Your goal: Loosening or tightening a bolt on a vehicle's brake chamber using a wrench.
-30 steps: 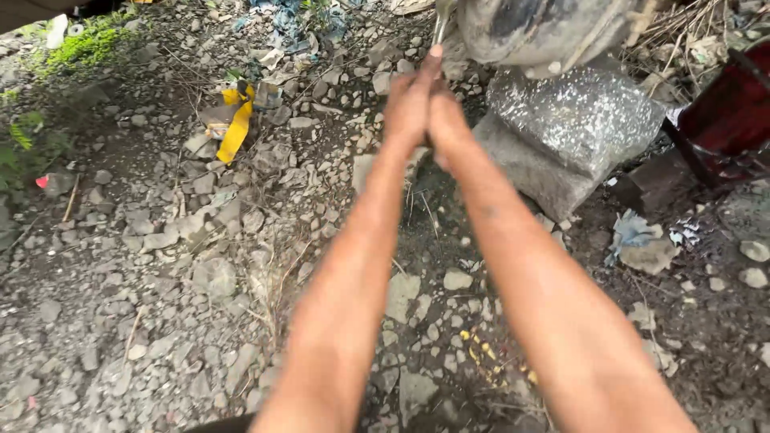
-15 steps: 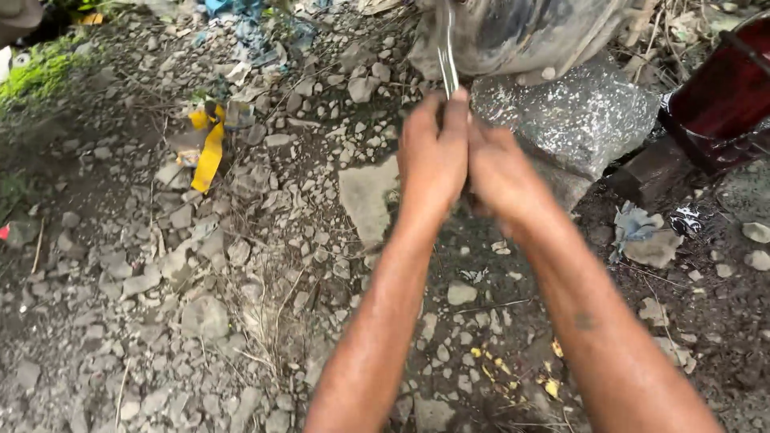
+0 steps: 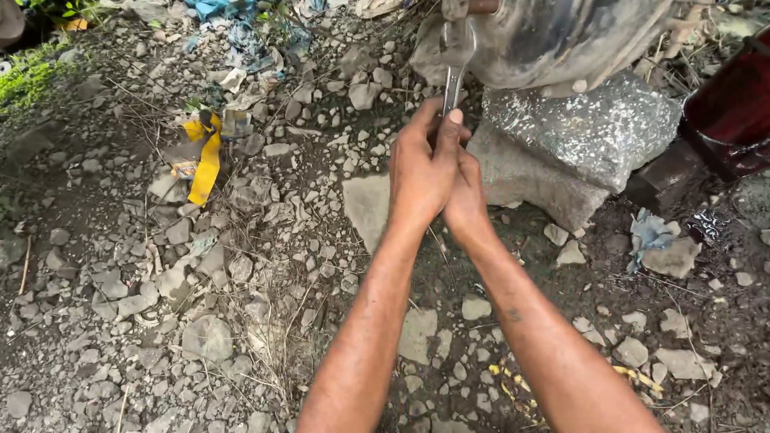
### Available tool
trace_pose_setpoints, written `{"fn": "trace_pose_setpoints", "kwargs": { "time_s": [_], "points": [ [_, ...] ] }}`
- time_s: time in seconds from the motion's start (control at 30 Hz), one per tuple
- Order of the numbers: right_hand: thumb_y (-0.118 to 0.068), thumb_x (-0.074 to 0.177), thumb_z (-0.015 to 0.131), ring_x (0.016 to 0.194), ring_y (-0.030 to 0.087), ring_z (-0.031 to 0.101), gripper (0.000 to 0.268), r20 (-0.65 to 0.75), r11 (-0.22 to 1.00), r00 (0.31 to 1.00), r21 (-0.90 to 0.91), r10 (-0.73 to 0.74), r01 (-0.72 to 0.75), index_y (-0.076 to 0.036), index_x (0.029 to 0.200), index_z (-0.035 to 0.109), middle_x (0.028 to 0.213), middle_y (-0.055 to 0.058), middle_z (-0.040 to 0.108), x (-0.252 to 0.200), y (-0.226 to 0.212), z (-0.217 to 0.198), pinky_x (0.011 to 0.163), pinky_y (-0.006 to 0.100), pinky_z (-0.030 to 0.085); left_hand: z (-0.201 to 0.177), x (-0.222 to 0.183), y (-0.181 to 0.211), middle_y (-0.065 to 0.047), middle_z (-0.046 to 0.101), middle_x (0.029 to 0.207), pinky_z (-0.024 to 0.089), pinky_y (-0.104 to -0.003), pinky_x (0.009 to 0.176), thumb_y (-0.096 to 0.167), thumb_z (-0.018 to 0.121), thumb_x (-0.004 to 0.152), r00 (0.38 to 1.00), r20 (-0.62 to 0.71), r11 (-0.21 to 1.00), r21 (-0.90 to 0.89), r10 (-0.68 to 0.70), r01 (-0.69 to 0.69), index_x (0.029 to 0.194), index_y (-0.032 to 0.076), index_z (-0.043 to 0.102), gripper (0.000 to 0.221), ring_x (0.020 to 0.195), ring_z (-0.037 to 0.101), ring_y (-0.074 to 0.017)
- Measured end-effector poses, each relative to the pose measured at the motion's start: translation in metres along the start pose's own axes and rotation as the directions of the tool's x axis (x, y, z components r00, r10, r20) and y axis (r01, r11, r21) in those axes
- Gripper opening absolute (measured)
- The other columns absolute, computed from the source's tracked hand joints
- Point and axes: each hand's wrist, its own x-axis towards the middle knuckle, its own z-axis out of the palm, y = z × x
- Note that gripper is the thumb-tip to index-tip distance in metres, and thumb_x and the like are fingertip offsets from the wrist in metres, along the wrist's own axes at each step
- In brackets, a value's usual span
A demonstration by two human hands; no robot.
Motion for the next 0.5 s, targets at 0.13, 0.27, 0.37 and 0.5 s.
{"fn": "trace_pose_setpoints", "kwargs": {
  "time_s": [0.13,0.27,0.37,0.5],
  "points": [
    [-0.018,0.107,0.049,0.092,0.007,0.058,0.021,-0.006,0.999,1.000,0.029,-0.021,0.021,-0.003,0.105,0.063,0.099,-0.003,0.065,0.010,0.013,0.007,0.078,0.027,0.052,-0.002,0.009,-0.015,-0.007,0.078,0.086,0.058,-0.033,0.072,0.026,0.058,0.103,1.000,-0.013,1.000,-0.009,0.028,-0.028,0.125,0.009,0.065,0.029,0.077,0.076,-0.0156],
    [-0.022,0.107,0.050,0.094,0.008,0.059,0.024,0.004,0.999,1.000,-0.029,-0.029,0.029,-0.002,0.108,0.063,0.099,-0.001,0.065,0.017,0.021,0.012,0.079,0.027,0.051,-0.007,0.018,-0.019,-0.008,0.078,0.086,0.058,-0.034,0.073,0.027,0.058,0.104,0.999,0.005,0.999,0.018,0.040,-0.040,0.127,0.009,0.064,0.030,0.079,0.077,-0.0161],
    [-0.025,0.110,0.048,0.095,0.009,0.059,0.029,-0.004,0.999,0.999,-0.003,-0.044,0.044,-0.001,0.109,0.063,0.100,0.000,0.065,0.022,0.026,0.017,0.080,0.028,0.052,-0.011,0.023,-0.022,-0.008,0.078,0.087,0.059,-0.035,0.074,0.027,0.057,0.104,0.998,0.037,0.999,0.021,0.046,-0.046,0.129,0.009,0.063,0.031,0.081,0.077,-0.0166],
    [-0.027,0.109,0.048,0.098,0.010,0.061,0.031,-0.023,0.999,0.999,0.005,-0.032,0.032,0.000,0.112,0.063,0.103,0.002,0.067,0.032,0.025,0.021,0.083,0.028,0.053,-0.013,0.034,-0.023,-0.007,0.078,0.089,0.059,-0.034,0.078,0.024,0.057,0.105,0.992,0.072,0.995,-0.010,0.104,-0.104,0.132,0.009,0.061,0.031,0.085,0.078,-0.0163]
  ]
}}
